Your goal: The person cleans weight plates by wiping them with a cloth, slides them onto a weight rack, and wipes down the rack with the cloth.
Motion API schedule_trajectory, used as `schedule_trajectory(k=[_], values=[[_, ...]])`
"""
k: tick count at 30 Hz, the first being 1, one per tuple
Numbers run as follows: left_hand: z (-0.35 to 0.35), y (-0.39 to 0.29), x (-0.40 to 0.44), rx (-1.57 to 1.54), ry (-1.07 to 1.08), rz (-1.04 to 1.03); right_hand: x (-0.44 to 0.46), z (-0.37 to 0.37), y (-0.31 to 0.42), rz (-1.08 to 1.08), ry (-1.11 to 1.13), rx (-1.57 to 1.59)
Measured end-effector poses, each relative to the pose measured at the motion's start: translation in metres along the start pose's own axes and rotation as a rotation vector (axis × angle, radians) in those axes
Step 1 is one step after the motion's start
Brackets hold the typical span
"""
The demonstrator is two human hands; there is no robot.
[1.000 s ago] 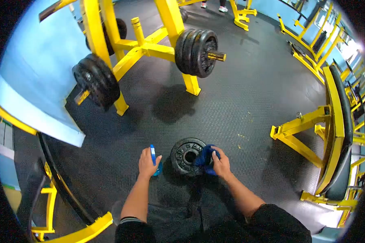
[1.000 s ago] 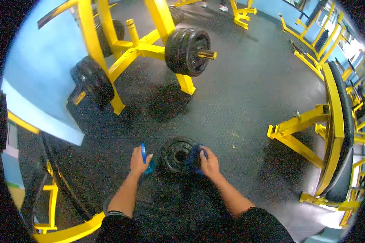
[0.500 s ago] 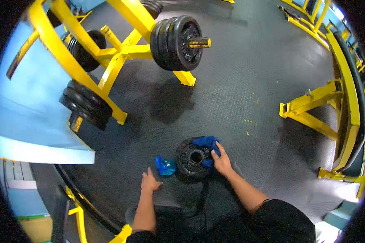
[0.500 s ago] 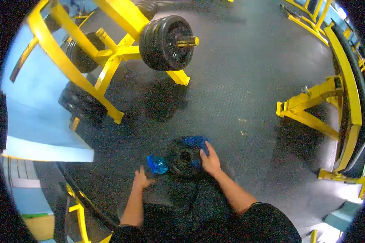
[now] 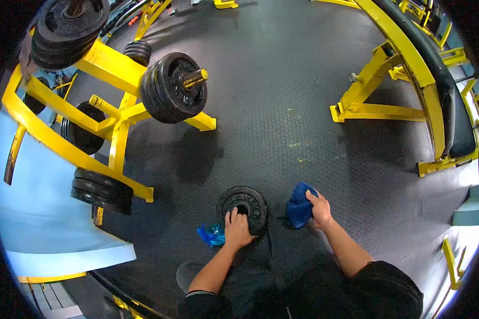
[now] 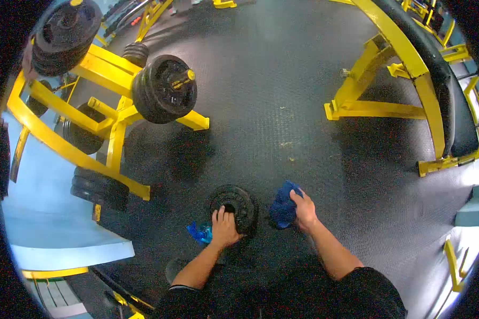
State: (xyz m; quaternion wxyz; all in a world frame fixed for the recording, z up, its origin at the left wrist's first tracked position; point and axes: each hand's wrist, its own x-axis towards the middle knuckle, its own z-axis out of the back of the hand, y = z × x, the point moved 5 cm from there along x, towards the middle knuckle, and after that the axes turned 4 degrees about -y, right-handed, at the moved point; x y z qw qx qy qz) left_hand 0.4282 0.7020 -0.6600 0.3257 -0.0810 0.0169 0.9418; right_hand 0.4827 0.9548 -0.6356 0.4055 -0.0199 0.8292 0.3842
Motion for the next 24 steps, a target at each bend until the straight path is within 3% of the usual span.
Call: schedule_trajectory(k=[2,4,6,9,11,12,13,15,16,17,19,20,21,22,23,24], values=[[-0.005,0.007,0.004,-0.115,0.199,0.003,0.006,0.008,-0.010,0.015,0.021,-0.018],[0.021,0.007,0.007,-0.135,0.177,0.008,0.021,0.011,-0.027,0.041,0.055,-0.043],[0.054,0.006,0.011,-0.149,0.163,-0.004,0.031,0.016,-0.040,0.201,-0.032,-0.237],[0.070,0.018,0.008,-0.314,0.208,0.119,-0.055,-0.054,0.006,0.309,0.064,-0.603],[0.028,0.035,-0.013,-1.476,0.243,0.515,-0.069,-0.072,-0.019,0.880,0.324,-0.783],[0.037,0.032,-0.025,-1.767,0.222,0.525,-0.085,-0.091,-0.022,0.965,0.480,-0.892],[0.049,0.024,-0.038,-1.768,0.214,0.535,-0.103,-0.111,-0.025,1.044,0.641,-0.996],[0.066,0.014,-0.065,-2.314,-0.156,0.768,-0.115,-0.151,-0.033,1.079,0.794,-1.093],[0.058,0.016,-0.075,-2.225,-0.310,0.820,-0.119,-0.167,-0.039,1.131,0.936,-1.191],[0.053,0.017,-0.082,-2.227,-0.337,0.825,-0.112,-0.174,-0.046,1.136,0.959,-1.190],[0.067,0.006,-0.089,-2.378,-0.389,0.581,-0.091,-0.181,-0.051,1.235,0.861,-1.009],[0.076,0.003,-0.089,-2.431,-0.276,0.497,-0.078,-0.182,-0.051,1.121,0.850,-0.962],[0.072,0.007,-0.096,-2.450,-0.305,0.518,-0.059,-0.178,-0.059,0.964,0.767,-0.876],[0.064,0.006,-0.102,-2.387,-0.236,0.527,-0.033,-0.169,-0.088,0.361,0.743,-0.626],[0.060,0.005,-0.103,-2.319,-0.171,0.527,-0.023,-0.161,-0.112,0.057,0.736,-0.508],[0.072,0.001,-0.105,-2.287,-0.313,0.617,-0.013,-0.152,-0.136,-0.233,0.668,-0.387]])
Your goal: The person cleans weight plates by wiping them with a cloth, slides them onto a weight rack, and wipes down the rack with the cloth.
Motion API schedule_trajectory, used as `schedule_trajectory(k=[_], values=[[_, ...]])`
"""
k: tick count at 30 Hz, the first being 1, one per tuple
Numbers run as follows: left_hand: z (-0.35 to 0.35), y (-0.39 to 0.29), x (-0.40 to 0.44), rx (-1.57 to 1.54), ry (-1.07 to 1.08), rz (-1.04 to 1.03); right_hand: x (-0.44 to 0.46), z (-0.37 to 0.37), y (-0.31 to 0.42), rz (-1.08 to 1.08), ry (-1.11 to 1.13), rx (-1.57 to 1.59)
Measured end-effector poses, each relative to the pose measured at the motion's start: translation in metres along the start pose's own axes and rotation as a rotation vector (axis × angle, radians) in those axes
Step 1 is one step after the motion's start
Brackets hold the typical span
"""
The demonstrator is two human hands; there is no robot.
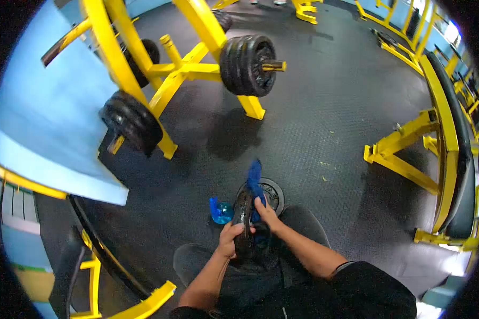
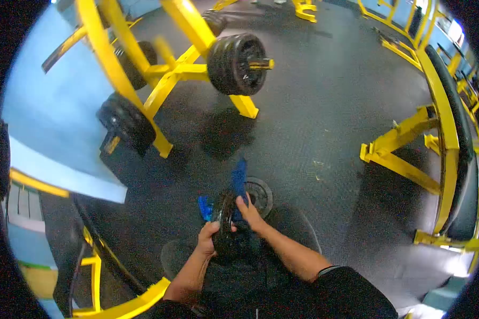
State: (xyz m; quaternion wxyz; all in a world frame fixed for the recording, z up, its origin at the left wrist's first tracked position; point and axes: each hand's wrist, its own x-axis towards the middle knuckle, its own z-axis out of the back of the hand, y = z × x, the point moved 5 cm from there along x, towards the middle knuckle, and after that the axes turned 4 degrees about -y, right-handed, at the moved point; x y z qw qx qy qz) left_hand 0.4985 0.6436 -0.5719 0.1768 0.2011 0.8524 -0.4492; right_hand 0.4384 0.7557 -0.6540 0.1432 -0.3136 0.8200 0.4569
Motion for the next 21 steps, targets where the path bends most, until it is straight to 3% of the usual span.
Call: schedule_trajectory(k=[3,5,9,11,12,13,15,16,18,19,21], values=[[0.011,0.012,0.002,-0.053,-0.166,-0.043,-0.018,0.013,-0.060,-0.070,-0.250,-0.219],[0.007,0.001,0.002,-0.071,-0.216,-0.045,-0.049,-0.004,-0.081,-0.288,-0.219,0.142],[0.018,0.006,0.012,0.132,-0.359,-0.131,-0.112,-0.057,-0.033,-0.394,-0.235,0.386],[0.054,0.023,0.034,0.742,-0.281,-0.110,-0.119,-0.060,0.001,-0.223,-0.314,-0.168],[0.052,0.023,0.027,0.795,-0.330,0.013,-0.115,-0.058,0.012,-0.077,-0.175,-0.210],[0.043,0.023,0.024,0.790,-0.324,0.013,-0.108,-0.047,0.025,-0.044,-0.175,-0.483],[0.023,0.016,0.021,0.227,-0.296,-0.058,-0.117,-0.046,0.063,0.226,-0.196,-0.541],[0.007,0.010,0.013,0.137,-0.288,0.005,-0.114,-0.042,0.066,0.227,-0.201,-0.546],[0.013,0.023,0.009,0.123,-0.285,-0.008,-0.132,-0.064,0.090,1.103,-0.141,-1.221],[0.020,0.029,0.012,0.116,-0.278,-0.034,-0.136,-0.083,0.093,1.120,0.091,-1.381],[0.026,0.039,0.024,-0.047,-0.178,-0.017,-0.131,-0.078,0.088,1.190,0.198,-1.402]])
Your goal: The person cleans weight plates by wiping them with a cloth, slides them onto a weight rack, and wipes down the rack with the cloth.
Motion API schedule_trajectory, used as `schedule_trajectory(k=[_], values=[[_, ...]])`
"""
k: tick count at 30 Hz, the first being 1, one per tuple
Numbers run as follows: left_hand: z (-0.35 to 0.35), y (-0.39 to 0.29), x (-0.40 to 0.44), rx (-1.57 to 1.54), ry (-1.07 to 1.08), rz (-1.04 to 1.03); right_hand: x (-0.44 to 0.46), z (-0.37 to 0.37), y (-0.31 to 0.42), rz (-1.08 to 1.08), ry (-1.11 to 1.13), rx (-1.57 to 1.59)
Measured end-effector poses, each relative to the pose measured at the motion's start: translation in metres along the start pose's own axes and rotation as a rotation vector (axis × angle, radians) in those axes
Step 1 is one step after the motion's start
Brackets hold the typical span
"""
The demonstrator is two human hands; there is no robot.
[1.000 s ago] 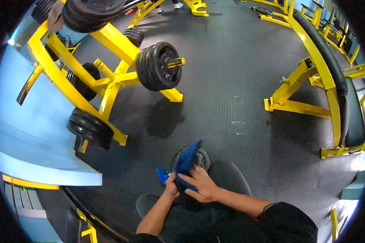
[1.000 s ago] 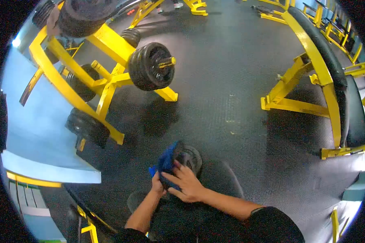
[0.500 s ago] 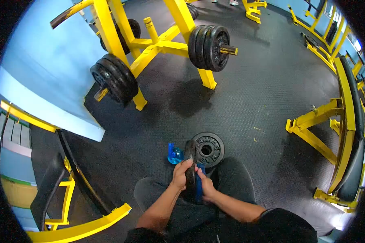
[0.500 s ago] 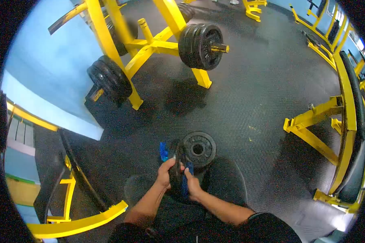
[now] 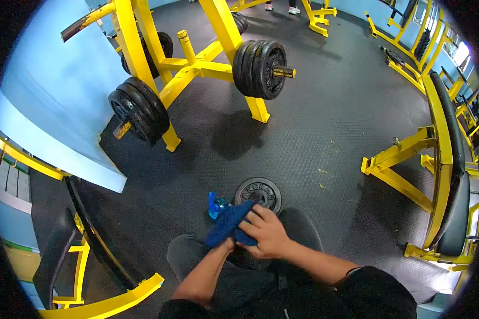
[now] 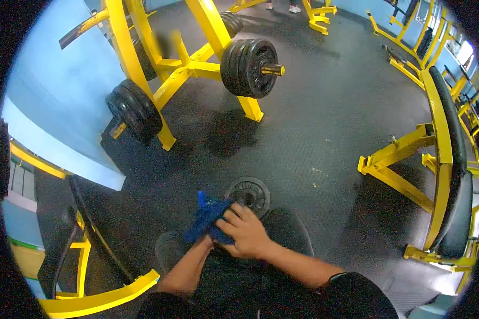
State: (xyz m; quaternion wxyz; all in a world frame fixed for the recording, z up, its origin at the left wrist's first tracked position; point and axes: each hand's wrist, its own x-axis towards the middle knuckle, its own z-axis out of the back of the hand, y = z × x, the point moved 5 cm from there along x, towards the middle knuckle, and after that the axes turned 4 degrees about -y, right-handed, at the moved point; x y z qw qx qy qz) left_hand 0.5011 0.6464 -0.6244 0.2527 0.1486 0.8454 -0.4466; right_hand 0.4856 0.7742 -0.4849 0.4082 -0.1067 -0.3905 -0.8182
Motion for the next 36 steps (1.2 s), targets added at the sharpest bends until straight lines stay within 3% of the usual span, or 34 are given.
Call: schedule_trajectory(k=[2,3,4,6,7,9,10,12,15,17,20,21,24,25,26,27,28,30,32,34,35,36], values=[[-0.018,-0.020,-0.018,0.303,-0.113,-0.217,0.013,0.004,-0.029,-0.040,-0.064,0.046],[-0.031,-0.025,-0.022,0.057,0.053,-0.010,0.016,0.004,-0.047,-0.081,-0.138,0.098],[-0.031,-0.029,-0.027,0.051,0.048,-0.004,0.007,-0.011,-0.081,-0.347,-0.169,0.184],[-0.038,-0.034,-0.038,0.029,0.167,0.112,0.004,-0.036,-0.109,-0.891,-0.053,1.168],[-0.049,-0.041,-0.044,0.025,0.133,0.065,0.000,-0.046,-0.121,-0.888,-0.047,1.167],[-0.048,-0.036,-0.042,-0.018,0.123,0.104,-0.030,-0.080,-0.142,-1.276,-0.057,1.455],[-0.047,-0.033,-0.039,-0.050,0.117,0.141,-0.038,-0.083,-0.136,-1.275,-0.045,1.452],[-0.043,-0.030,-0.031,-0.034,0.077,0.136,-0.063,-0.101,-0.106,-1.483,-0.057,1.765],[-0.034,-0.022,-0.020,-0.018,0.016,0.109,-0.076,-0.102,-0.044,-1.613,-0.180,1.851],[-0.038,-0.025,-0.017,-0.033,-0.009,0.059,-0.075,-0.092,-0.014,-1.748,-0.428,1.926],[-0.049,-0.041,-0.021,0.135,0.011,-0.046,-0.064,-0.073,-0.007,-1.747,-0.443,1.885],[-0.042,-0.041,-0.020,0.298,-0.004,-0.029,-0.065,-0.068,-0.011,-1.629,-0.255,1.922],[-0.027,-0.034,-0.011,0.285,-0.002,0.000,-0.050,-0.017,-0.019,-1.548,-0.305,1.774],[-0.022,-0.018,-0.004,0.007,0.022,0.083,-0.027,0.019,-0.018,-1.390,-0.451,1.507],[-0.030,-0.023,-0.011,0.010,0.031,0.086,-0.008,0.051,-0.015,-1.221,-0.577,1.239],[-0.043,-0.034,-0.024,-0.037,0.035,0.091,-0.012,0.051,-0.032,-1.077,-0.442,1.075],[-0.050,-0.039,-0.030,-0.079,0.039,0.101,-0.028,0.025,-0.047,-1.079,-0.456,1.070],[-0.049,-0.034,-0.032,-0.123,0.141,0.170,-0.059,-0.028,-0.055,-0.836,-0.255,0.516],[-0.051,-0.039,-0.036,0.052,0.138,0.055,-0.054,-0.043,-0.026,-0.400,-0.198,0.429],[-0.051,-0.039,-0.037,0.045,0.151,0.131,-0.067,-0.072,-0.062,-0.902,-0.142,0.786],[-0.051,-0.041,-0.036,0.097,0.135,0.114,-0.069,-0.076,-0.078,-1.048,-0.098,0.845],[-0.051,-0.041,-0.037,0.154,0.118,0.103,-0.069,-0.080,-0.087,-1.038,-0.159,0.871]])
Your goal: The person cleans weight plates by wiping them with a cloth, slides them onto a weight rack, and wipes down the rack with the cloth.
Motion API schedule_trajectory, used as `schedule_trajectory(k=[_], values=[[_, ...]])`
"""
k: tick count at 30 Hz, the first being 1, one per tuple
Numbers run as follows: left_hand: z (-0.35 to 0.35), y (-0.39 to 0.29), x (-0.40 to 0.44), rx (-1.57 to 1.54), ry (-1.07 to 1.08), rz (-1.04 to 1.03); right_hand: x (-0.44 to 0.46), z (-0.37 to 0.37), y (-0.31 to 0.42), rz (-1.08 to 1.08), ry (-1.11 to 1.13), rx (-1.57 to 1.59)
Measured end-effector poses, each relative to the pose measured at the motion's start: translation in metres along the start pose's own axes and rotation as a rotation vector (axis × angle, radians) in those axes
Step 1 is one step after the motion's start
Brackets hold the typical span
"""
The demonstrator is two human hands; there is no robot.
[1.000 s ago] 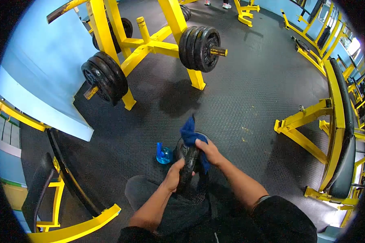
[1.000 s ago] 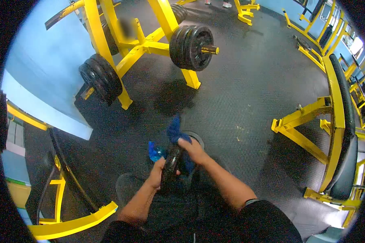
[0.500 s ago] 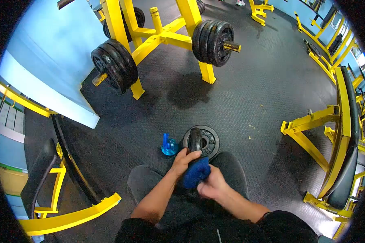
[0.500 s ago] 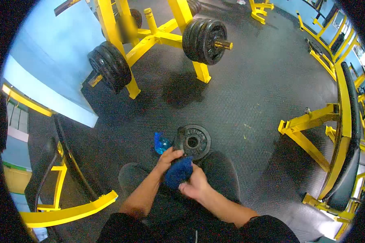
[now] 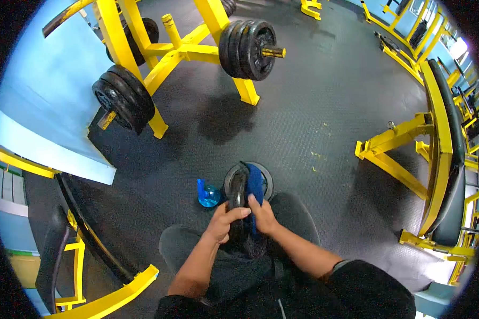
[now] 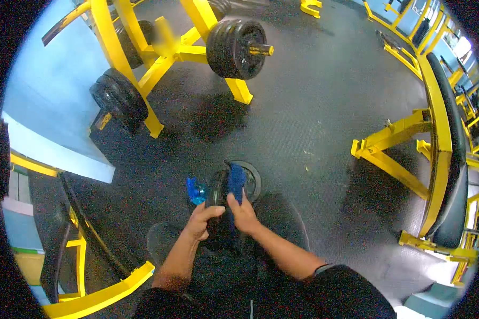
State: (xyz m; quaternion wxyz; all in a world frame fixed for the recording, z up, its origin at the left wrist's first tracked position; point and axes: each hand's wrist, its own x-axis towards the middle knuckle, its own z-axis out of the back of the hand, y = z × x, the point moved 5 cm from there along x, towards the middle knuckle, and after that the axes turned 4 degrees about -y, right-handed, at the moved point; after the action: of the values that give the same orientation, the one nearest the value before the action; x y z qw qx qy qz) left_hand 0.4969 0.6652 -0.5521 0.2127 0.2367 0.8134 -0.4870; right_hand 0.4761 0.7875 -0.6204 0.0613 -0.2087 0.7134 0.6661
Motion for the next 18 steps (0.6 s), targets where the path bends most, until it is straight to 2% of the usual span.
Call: schedule_trajectory(k=[1,2,4,6,8,9,12,16,18], values=[[0.001,-0.001,0.001,0.036,-0.086,-0.007,0.000,-0.002,-0.013,-0.162,0.003,-0.114],[-0.001,0.000,0.002,0.043,-0.082,-0.010,0.001,-0.002,-0.023,-0.316,0.010,-0.232],[0.003,0.000,0.005,0.079,-0.141,-0.011,-0.042,-0.009,0.020,0.020,0.008,-0.057],[0.007,0.001,0.006,0.063,-0.156,-0.010,-0.049,-0.004,0.014,-0.033,0.002,-0.051],[0.017,0.006,0.009,0.160,-0.175,0.021,-0.046,-0.003,0.018,0.166,-0.019,-0.199],[0.016,0.007,0.009,0.170,-0.176,0.025,-0.033,-0.002,0.010,0.181,-0.127,-0.188],[0.011,0.006,0.017,0.209,-0.215,0.022,0.011,0.003,-0.002,0.179,-0.192,-0.318],[0.006,0.007,0.046,0.317,-0.165,0.060,0.026,0.025,0.001,0.067,-0.189,-0.278],[0.005,0.007,0.066,0.301,-0.128,0.034,0.009,0.024,-0.003,0.027,-0.098,-0.502]])
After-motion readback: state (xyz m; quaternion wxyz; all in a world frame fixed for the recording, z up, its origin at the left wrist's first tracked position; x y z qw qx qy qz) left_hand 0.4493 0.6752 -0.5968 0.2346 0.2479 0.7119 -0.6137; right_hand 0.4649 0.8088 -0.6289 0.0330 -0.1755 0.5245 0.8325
